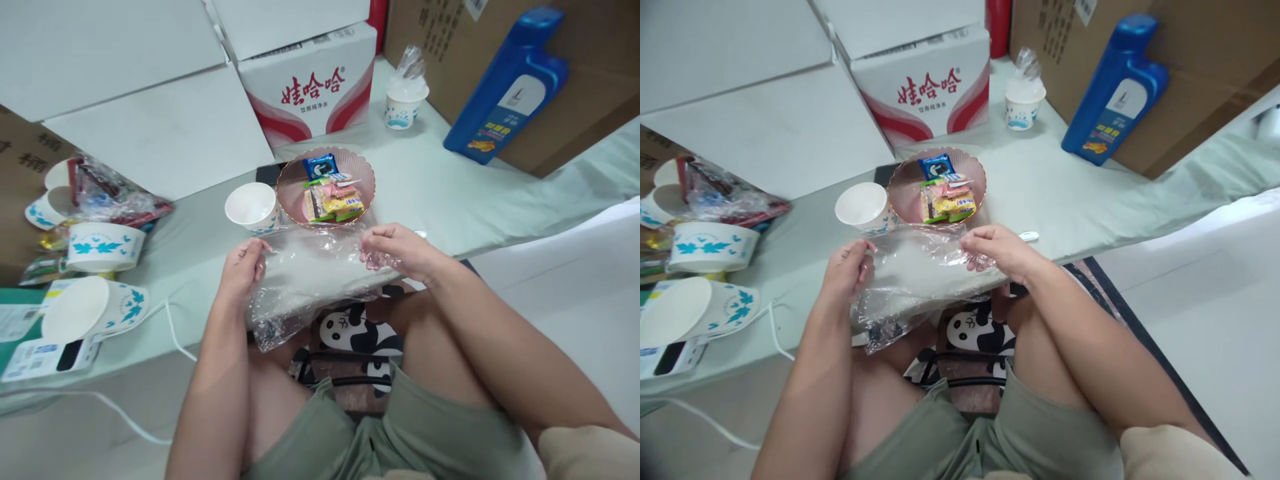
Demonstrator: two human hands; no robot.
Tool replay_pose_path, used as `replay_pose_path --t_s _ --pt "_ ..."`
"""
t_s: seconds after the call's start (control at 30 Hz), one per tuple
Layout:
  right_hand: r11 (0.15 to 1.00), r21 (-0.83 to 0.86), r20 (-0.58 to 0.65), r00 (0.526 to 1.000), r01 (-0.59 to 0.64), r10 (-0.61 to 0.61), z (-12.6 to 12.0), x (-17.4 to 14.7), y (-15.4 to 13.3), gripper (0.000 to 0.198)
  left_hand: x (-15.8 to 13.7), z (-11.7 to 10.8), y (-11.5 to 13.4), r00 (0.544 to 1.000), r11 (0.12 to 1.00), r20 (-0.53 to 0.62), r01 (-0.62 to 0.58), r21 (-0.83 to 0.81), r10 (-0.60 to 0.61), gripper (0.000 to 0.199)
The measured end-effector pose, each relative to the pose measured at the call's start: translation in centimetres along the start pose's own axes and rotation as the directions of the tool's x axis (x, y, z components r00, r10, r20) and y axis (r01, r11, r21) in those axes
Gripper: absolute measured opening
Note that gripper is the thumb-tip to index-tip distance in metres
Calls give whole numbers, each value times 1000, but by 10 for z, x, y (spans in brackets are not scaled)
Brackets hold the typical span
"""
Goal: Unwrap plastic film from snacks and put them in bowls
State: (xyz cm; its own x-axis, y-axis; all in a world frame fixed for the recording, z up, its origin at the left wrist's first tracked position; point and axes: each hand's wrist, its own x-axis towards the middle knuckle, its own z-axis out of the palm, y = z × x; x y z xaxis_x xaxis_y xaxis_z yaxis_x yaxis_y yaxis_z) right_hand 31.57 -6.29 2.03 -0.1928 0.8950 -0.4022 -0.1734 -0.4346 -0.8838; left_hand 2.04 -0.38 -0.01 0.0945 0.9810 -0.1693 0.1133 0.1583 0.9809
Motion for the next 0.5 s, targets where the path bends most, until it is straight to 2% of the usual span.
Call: replay_pose_path --t_s 0.07,0.17,0.23,0.33,0.4,0.47,0.5 --pt "996 -6 -24 996 87 -87 -1 1 2 43 1 -2 -2 999 995 0 -33 95 33 41" --pt "985 -4 -158 973 171 -170 -4 6 7 41 1 -4 -5 998 968 25 -66 243 62 36" --pt "976 -22 -236 947 219 -218 -5 9 8 40 1 -3 -6 998 960 34 -53 276 45 35" --pt "960 15 -290 920 279 -263 -5 6 7 43 3 1 -5 1000 982 12 -10 190 8 37" --pt "970 20 -248 941 244 -231 -4 1 6 45 4 3 -3 1000 996 -5 8 93 -7 40" --pt "978 -82 -176 963 194 -206 -3 -3 6 39 4 1 -1 1000 1000 -5 -2 14 2 42" --pt "966 -157 -174 957 203 -230 -4 -5 5 34 3 -1 0 999 999 -2 -32 -21 32 42"
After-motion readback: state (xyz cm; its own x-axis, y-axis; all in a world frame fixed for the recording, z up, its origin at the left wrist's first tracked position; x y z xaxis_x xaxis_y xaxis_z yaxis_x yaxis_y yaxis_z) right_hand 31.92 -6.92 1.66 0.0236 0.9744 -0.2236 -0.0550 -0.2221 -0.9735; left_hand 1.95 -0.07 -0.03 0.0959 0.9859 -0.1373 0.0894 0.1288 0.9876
